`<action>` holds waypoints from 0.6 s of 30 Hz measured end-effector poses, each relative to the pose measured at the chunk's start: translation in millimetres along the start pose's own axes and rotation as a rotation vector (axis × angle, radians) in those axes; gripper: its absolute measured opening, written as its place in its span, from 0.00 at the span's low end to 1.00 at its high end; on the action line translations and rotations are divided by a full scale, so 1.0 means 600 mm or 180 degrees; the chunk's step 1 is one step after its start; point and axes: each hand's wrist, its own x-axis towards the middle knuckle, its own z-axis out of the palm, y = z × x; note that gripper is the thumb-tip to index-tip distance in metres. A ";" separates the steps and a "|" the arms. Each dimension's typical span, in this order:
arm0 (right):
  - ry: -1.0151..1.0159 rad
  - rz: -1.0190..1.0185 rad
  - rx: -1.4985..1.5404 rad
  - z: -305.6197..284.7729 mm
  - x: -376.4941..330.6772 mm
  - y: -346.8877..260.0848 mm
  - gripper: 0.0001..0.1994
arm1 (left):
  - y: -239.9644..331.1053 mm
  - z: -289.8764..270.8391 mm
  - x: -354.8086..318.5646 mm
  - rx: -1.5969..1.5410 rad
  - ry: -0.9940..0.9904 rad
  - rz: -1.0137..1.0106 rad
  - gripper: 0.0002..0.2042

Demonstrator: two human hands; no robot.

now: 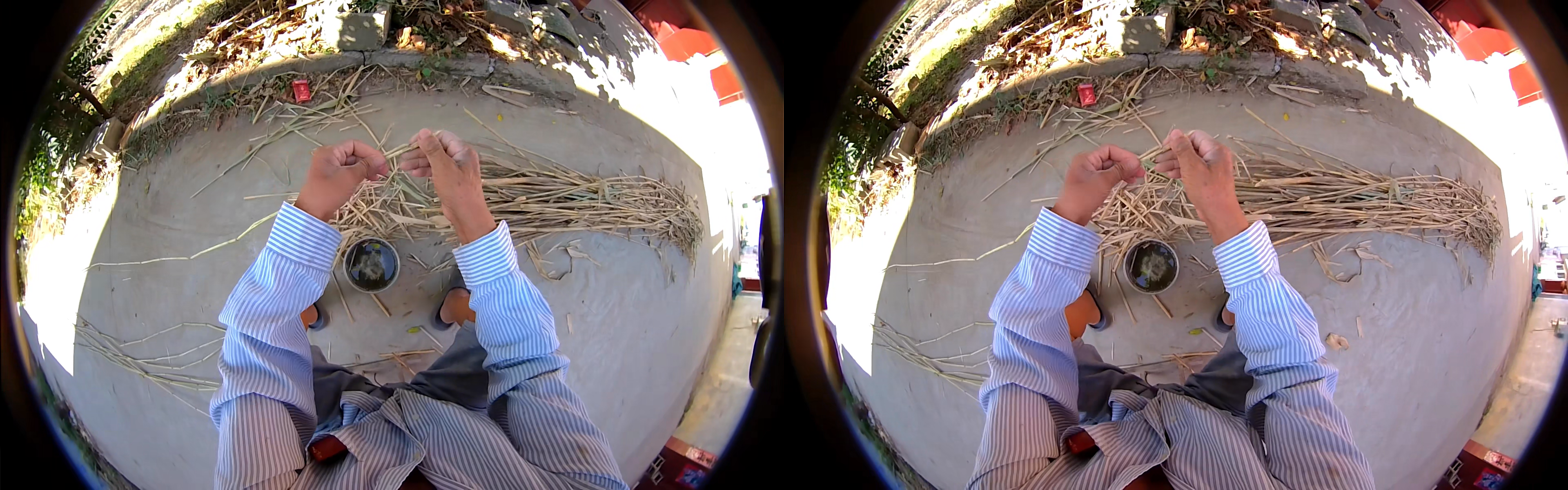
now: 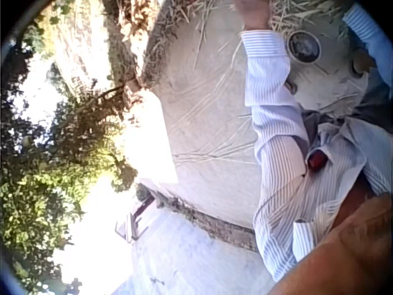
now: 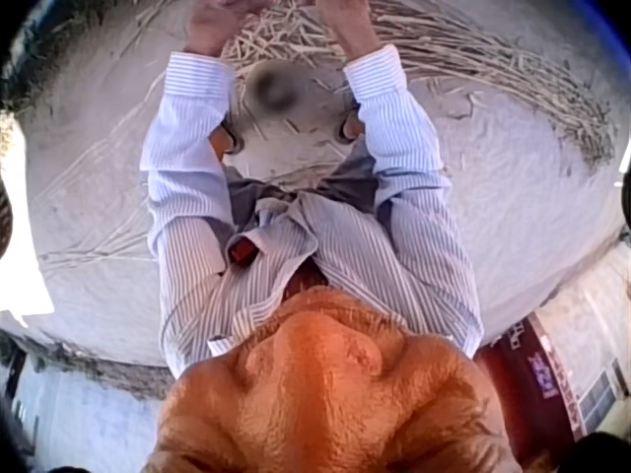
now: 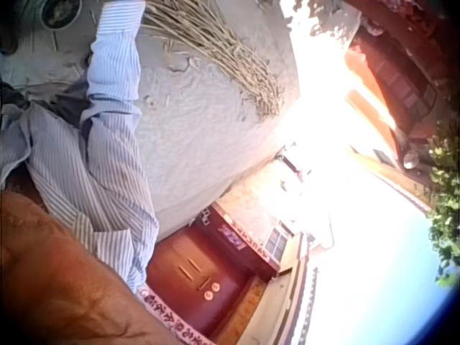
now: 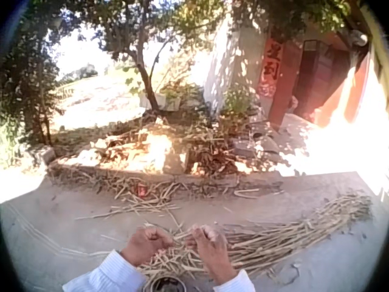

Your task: The person sits on the ground and repeatedly picks up long dried sticks, strips off outer layers by hand, and places the processed pieces into a metal bowl. The person continues this repetitive manual processing throughout the clip.

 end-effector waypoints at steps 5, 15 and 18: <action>-0.0235 0.0136 -0.0180 -0.009 -0.003 0.005 0.18 | 0.009 -0.044 0.007 -0.0158 0.0808 -0.0118 0.08; 0.0174 0.0344 0.0510 -0.013 0.011 0.009 0.17 | -0.005 -0.020 -0.023 0.2399 -0.0090 0.0932 0.09; 0.0493 0.0277 0.0584 -0.018 0.023 0.010 0.16 | 0.009 -0.029 -0.030 0.2178 -0.0048 0.0675 0.08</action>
